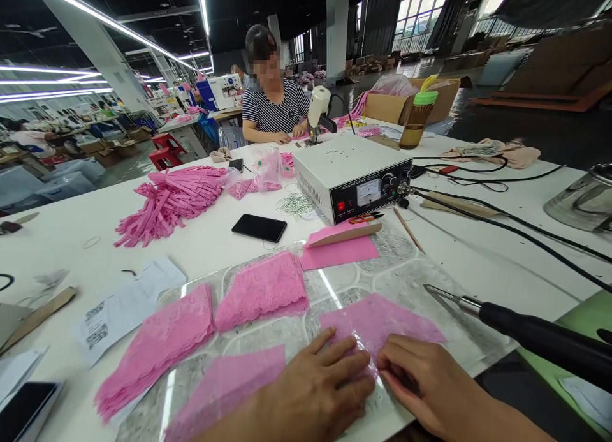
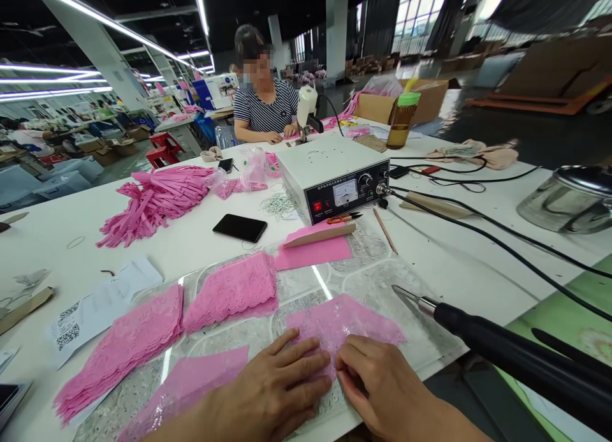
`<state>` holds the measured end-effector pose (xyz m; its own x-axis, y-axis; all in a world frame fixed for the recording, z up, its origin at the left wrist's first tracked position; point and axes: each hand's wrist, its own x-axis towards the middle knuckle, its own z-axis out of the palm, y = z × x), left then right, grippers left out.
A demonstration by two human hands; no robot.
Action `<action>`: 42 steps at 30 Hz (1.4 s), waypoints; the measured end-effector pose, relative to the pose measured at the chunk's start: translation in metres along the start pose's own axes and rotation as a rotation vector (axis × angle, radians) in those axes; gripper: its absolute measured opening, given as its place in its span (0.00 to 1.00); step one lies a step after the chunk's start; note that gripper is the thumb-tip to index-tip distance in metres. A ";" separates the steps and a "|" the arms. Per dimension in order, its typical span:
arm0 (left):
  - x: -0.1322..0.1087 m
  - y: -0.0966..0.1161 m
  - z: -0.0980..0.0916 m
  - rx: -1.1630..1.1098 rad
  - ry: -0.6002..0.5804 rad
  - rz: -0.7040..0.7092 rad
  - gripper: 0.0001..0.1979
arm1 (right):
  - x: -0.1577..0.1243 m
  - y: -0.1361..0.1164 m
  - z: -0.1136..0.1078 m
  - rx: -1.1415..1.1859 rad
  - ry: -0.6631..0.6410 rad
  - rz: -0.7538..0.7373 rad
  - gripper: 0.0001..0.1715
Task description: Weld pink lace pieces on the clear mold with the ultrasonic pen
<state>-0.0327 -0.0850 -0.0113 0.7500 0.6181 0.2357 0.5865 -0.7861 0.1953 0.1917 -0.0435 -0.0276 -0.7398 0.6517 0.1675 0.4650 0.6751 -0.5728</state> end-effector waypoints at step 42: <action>-0.004 0.003 0.002 0.060 -0.040 -0.014 0.15 | 0.002 0.009 0.002 -0.045 0.002 -0.056 0.11</action>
<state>-0.0330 -0.0897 -0.0133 0.7525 0.6289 0.1954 0.6132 -0.7774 0.1402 0.1935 -0.0373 -0.0343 -0.7640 0.6133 0.2002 0.4445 0.7253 -0.5257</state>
